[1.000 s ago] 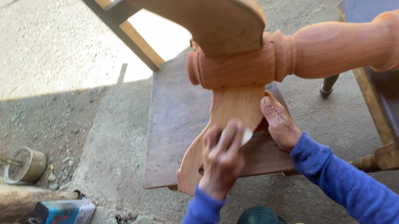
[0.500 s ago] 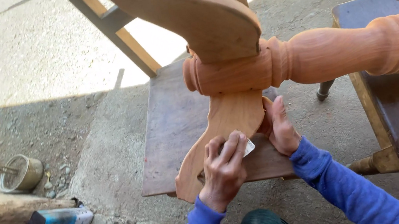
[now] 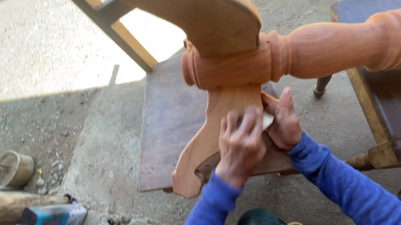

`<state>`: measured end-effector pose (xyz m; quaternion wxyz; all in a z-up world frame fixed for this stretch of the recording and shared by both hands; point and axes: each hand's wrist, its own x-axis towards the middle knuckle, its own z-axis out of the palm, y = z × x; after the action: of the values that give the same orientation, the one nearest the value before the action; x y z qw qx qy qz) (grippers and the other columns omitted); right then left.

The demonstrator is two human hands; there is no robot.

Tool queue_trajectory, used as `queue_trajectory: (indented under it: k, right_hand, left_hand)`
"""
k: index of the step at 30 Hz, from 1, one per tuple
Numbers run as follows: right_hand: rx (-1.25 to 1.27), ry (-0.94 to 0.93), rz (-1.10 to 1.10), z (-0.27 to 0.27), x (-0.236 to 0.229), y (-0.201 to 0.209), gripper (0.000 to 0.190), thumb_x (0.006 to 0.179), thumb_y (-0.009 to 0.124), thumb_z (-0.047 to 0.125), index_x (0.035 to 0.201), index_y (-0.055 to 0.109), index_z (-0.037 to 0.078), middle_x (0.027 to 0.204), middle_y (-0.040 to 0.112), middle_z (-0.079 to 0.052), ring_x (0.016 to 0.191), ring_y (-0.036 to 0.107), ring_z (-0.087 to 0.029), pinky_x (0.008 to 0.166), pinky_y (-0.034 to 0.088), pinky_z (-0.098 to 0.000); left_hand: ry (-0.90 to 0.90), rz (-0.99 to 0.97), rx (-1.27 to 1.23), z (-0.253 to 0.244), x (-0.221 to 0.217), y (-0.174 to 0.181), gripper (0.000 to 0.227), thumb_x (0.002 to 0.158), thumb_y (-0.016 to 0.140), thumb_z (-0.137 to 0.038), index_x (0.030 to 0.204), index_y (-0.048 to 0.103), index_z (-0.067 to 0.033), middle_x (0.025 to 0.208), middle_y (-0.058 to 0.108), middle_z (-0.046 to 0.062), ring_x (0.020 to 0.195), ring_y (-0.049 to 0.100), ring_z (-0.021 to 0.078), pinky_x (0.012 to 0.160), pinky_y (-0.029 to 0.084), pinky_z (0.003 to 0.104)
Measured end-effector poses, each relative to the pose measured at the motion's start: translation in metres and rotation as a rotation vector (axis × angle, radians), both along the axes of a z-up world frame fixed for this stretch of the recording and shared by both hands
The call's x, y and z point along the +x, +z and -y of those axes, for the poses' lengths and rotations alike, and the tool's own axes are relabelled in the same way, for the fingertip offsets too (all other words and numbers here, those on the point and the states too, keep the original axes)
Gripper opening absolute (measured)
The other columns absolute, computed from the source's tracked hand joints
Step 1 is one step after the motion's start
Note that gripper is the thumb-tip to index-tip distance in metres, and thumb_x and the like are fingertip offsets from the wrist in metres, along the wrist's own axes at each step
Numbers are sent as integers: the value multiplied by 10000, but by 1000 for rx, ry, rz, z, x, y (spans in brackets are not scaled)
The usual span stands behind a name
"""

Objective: Sand a wooden furniture leg component using a piece of sandpaper to smooth the surface.

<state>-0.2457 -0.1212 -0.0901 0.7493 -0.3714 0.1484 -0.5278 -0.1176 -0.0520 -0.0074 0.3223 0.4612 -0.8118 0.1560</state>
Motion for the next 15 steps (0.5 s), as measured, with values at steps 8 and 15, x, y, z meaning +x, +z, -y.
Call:
queue_trajectory:
  k: [8, 15]
  right_hand:
    - [45, 25, 142, 2, 0, 6, 986, 984, 219, 768, 1502, 418, -47, 1416, 576, -172, 1314, 555, -276, 1158, 415, -412]
    - [100, 62, 149, 0, -1, -19, 983, 1005, 251, 773, 1495, 418, -62, 1414, 565, -197, 1316, 555, -291, 1162, 420, -438]
  left_hand:
    - [0, -4, -33, 4, -10, 3, 364, 792, 679, -93, 1141, 705, 5, 1225, 639, 103, 1070, 554, 317, 895, 479, 430]
    - [108, -24, 30, 18, -23, -1, 392, 773, 694, -115, 1138, 705, 28, 1153, 622, 108, 1027, 554, 331, 878, 489, 447]
